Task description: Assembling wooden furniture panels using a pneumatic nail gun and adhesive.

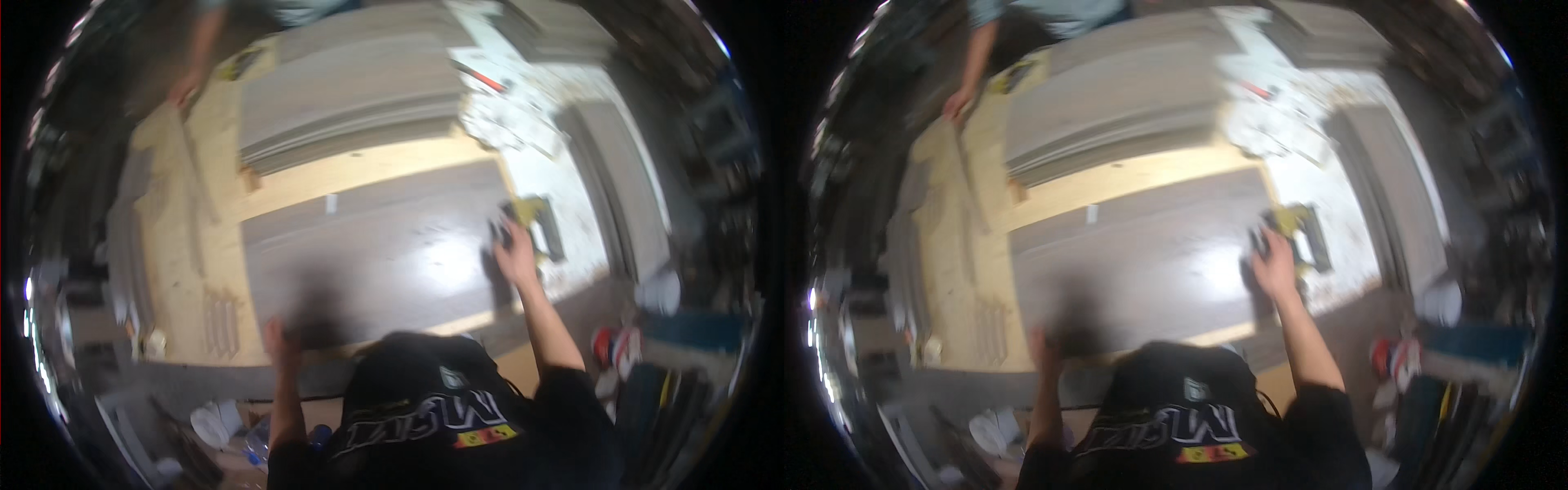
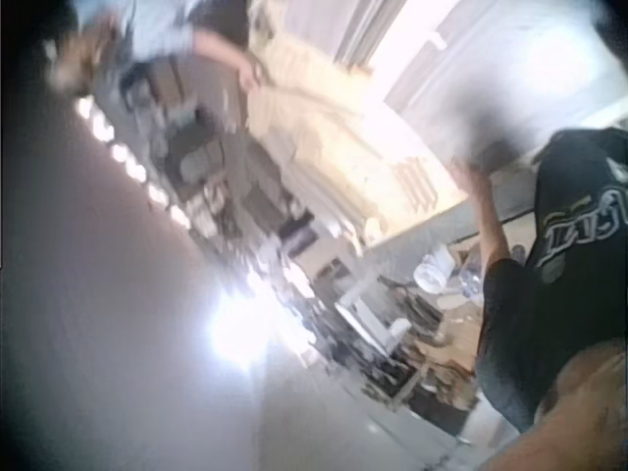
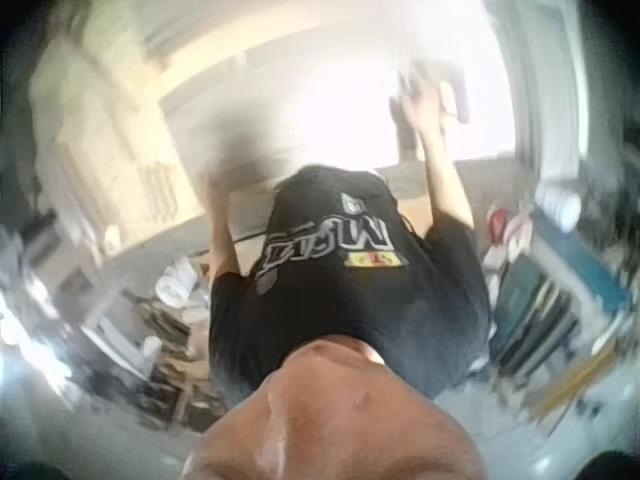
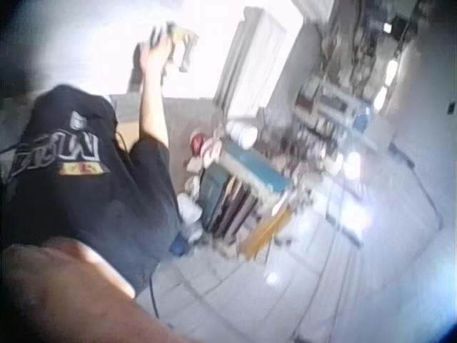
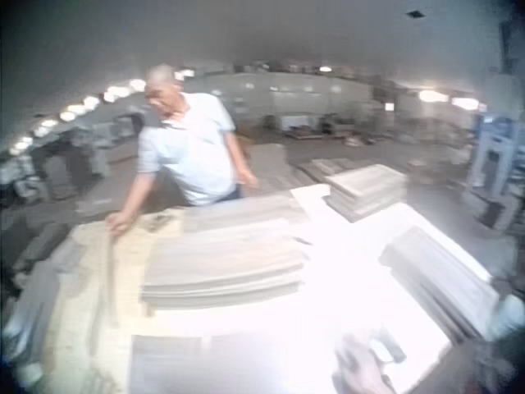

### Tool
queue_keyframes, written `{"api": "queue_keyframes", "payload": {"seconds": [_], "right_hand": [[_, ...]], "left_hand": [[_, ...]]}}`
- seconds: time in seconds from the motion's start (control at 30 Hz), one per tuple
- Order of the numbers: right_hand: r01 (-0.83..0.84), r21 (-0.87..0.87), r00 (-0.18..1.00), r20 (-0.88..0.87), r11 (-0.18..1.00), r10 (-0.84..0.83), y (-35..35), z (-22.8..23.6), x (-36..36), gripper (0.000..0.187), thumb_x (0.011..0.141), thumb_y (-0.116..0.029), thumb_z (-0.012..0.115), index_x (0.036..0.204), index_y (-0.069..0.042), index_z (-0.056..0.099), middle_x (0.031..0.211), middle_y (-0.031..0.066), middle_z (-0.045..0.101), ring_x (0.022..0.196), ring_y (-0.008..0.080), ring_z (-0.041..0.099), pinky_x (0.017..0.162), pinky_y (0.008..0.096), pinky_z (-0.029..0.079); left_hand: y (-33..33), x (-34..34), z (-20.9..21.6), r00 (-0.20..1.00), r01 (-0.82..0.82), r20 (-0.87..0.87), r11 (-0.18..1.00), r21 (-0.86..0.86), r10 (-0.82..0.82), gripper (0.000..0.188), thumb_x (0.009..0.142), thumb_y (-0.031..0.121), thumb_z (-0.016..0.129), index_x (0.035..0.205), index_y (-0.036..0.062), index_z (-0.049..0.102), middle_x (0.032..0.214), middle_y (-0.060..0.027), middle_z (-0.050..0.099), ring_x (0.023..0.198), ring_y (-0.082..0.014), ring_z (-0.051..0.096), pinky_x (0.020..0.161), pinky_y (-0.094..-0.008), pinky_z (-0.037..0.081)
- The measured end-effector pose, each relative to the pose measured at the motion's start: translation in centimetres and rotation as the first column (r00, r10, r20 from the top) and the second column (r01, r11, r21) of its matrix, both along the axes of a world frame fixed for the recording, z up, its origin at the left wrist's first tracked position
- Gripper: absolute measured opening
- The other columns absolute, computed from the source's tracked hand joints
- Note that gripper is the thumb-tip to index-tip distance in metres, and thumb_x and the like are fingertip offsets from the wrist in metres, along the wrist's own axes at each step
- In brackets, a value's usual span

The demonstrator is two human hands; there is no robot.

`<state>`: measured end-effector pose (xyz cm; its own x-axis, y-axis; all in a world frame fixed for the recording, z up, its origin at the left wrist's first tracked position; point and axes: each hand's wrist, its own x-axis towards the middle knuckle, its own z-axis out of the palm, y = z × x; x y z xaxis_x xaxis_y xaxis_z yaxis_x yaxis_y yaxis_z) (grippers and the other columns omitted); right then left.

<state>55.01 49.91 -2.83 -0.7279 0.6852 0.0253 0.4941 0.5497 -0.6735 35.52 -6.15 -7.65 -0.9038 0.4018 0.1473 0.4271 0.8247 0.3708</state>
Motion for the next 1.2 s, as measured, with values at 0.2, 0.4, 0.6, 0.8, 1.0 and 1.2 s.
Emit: {"api": "queue_keyframes", "payload": {"seconds": [0.2, 0.4, 0.6, 0.8, 1.0, 1.2], "right_hand": [[0.046, 0.000, 0.999, 0.007, 0.999, -0.046, -9.3, -5.1, 5.8, 0.061, 0.082, -0.013, 0.070, 0.140, -0.003, 0.057, 0.146, 0.0277, 0.050, 0.139, 0.0442, 0.043, 0.118, 0.0530, 0.030], [0.144, -0.444, 0.880, -0.351, 0.884, -0.320, -6.7, -10.3, 4.4, 0.041, 0.090, -0.004, 0.062, 0.130, 0.002, 0.062, 0.127, 0.0163, 0.062, 0.122, 0.0271, 0.058, 0.100, 0.0392, 0.052], [-0.028, -0.344, 0.972, -0.227, 0.939, -0.054, -6.5, 9.9, 2.9, 0.039, 0.100, -0.021, 0.061, 0.131, 0.003, 0.062, 0.121, 0.0180, 0.069, 0.100, 0.0269, 0.068, 0.090, 0.0398, 0.055], [-0.001, -0.215, 0.965, -0.257, 0.977, -0.056, -2.1, 9.8, -0.8, 0.039, 0.098, -0.015, 0.061, 0.131, 0.006, 0.061, 0.126, 0.0187, 0.064, 0.119, 0.0264, 0.060, 0.097, 0.0383, 0.053], [0.316, -0.203, 0.867, -0.334, 0.927, -0.369, -3.9, 10.2, -7.0, 0.051, 0.098, -0.029, 0.069, 0.129, 0.011, 0.064, 0.124, 0.0209, 0.070, 0.111, 0.0247, 0.067, 0.098, 0.0339, 0.052], [0.535, -0.310, 0.639, -0.460, 0.786, -0.616, -3.5, 9.4, -8.2, 0.031, 0.093, -0.022, 0.077, 0.107, 0.006, 0.075, 0.100, 0.0120, 0.075, 0.090, 0.0171, 0.067, 0.085, 0.0299, 0.053]], "left_hand": [[0.9, 1.8, -2.9, 0.971, -0.184, 0.168, 0.981, 0.064, 0.171, 0.062, 0.080, 0.027, 0.078, 0.137, 0.0090, 0.060, 0.142, -0.0193, 0.055, 0.129, -0.0398, 0.052, 0.110, -0.0485, 0.042], [1.9, 1.2, 3.1, 0.982, -0.184, 0.073, 0.970, 0.157, 0.175, 0.064, 0.079, 0.028, 0.080, 0.138, 0.0103, 0.060, 0.137, -0.0157, 0.058, 0.125, -0.0361, 0.054, 0.108, -0.0463, 0.043], [2.7, -0.5, 16.3, 0.971, -0.222, 0.156, 0.926, 0.304, 0.182, 0.068, 0.078, 0.029, 0.084, 0.138, 0.0079, 0.061, 0.123, -0.0133, 0.067, 0.114, -0.0319, 0.061, 0.101, -0.0404, 0.048], [3.1, -8.7, 16.6, 0.906, -0.420, 0.345, 0.605, 0.677, 0.243, 0.040, 0.089, 0.031, 0.081, 0.112, -0.0005, 0.071, 0.093, -0.0097, 0.075, 0.081, -0.0124, 0.066, 0.076, -0.0295, 0.054], [3.8, -15.2, 17.2, 0.911, -0.395, 0.385, 0.585, 0.709, 0.148, 0.023, 0.097, 0.021, 0.073, 0.091, -0.0004, 0.068, 0.077, -0.0026, 0.070, 0.071, -0.0074, 0.060, 0.065, -0.0251, 0.050], [6.2, -16.8, 16.4, 0.958, -0.280, 0.239, 0.696, 0.661, 0.158, 0.026, 0.101, 0.024, 0.068, 0.097, -0.0011, 0.069, 0.080, -0.0044, 0.070, 0.073, -0.0103, 0.063, 0.069, -0.0249, 0.050]]}}
